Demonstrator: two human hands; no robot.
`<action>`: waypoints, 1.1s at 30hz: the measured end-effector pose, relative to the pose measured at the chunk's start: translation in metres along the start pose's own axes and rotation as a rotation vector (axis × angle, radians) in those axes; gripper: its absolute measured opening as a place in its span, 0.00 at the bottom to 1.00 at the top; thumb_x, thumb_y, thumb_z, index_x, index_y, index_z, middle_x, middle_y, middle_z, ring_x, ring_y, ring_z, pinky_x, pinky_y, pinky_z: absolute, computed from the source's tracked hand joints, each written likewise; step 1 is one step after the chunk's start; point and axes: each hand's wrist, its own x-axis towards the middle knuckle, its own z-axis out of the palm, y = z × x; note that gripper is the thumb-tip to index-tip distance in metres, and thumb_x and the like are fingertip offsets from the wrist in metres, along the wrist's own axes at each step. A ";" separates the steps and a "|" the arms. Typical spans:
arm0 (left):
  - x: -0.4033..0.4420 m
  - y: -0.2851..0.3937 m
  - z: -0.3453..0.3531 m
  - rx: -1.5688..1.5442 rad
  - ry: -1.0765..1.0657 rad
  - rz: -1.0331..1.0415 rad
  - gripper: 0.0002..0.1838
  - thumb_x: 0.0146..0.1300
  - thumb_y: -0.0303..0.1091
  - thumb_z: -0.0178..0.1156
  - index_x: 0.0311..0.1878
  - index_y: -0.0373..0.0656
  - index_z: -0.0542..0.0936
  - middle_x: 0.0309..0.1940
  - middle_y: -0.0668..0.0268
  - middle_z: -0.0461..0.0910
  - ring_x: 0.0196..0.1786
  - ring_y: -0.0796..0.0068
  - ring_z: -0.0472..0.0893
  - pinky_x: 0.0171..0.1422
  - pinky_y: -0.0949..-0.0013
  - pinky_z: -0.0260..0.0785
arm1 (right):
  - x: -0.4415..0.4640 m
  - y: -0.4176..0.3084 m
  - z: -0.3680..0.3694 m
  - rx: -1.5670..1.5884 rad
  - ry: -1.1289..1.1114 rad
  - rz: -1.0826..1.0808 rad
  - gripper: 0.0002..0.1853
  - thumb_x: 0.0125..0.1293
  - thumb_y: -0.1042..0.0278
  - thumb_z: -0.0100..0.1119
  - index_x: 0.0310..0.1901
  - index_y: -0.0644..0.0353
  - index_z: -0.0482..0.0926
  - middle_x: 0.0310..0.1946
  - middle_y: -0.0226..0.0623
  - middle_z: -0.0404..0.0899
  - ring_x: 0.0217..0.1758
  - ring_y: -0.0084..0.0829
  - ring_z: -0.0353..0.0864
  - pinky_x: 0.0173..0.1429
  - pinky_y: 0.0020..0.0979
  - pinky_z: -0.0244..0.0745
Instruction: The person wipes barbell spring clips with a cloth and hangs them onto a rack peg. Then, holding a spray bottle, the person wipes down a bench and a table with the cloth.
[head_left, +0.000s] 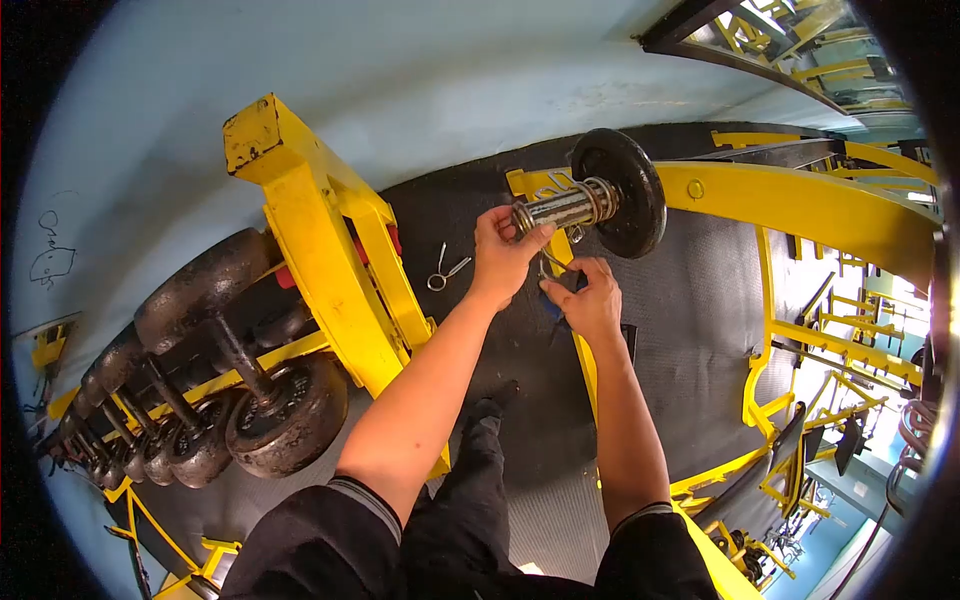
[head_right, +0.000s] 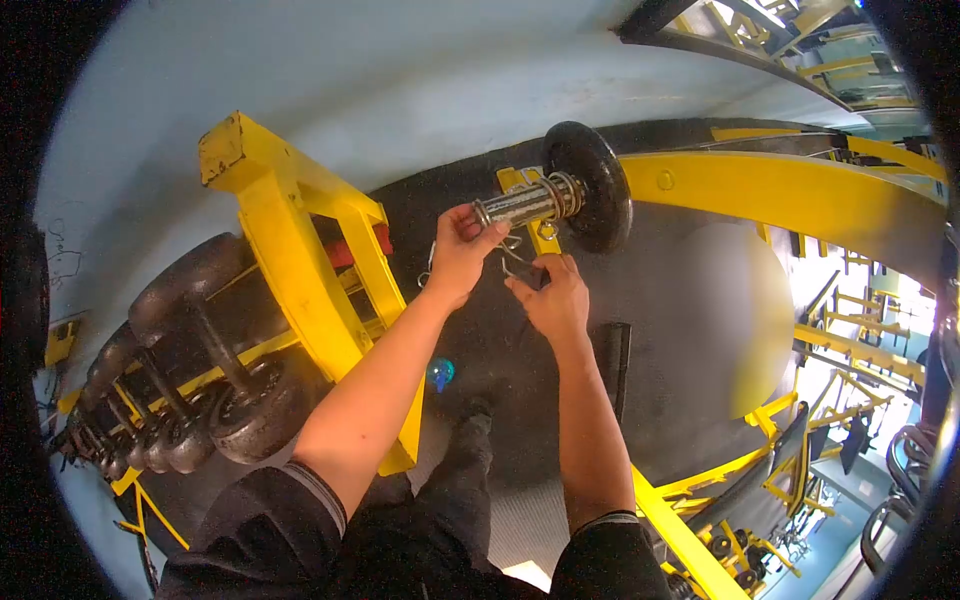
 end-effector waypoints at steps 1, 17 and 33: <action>0.001 0.000 -0.002 -0.007 -0.006 -0.029 0.38 0.52 0.41 0.74 0.59 0.31 0.64 0.54 0.54 0.72 0.55 0.70 0.74 0.60 0.67 0.70 | 0.002 0.004 0.004 -0.007 0.051 -0.063 0.25 0.45 0.54 0.74 0.42 0.60 0.78 0.41 0.42 0.78 0.40 0.44 0.79 0.44 0.40 0.74; 0.018 -0.039 0.033 -0.053 -0.104 0.104 0.21 0.53 0.31 0.72 0.49 0.39 0.78 0.45 0.66 0.82 0.50 0.76 0.79 0.56 0.70 0.70 | 0.014 0.051 0.061 0.102 0.582 0.094 0.32 0.48 0.53 0.74 0.52 0.62 0.76 0.50 0.49 0.72 0.53 0.51 0.74 0.54 0.42 0.71; -0.047 -0.326 -0.094 1.541 -0.211 -0.415 0.47 0.42 0.59 0.72 0.64 0.46 0.67 0.60 0.46 0.68 0.65 0.50 0.67 0.69 0.56 0.60 | -0.129 0.255 0.238 0.810 -0.015 0.805 0.18 0.51 0.68 0.64 0.44 0.68 0.80 0.32 0.43 0.83 0.33 0.30 0.81 0.40 0.29 0.74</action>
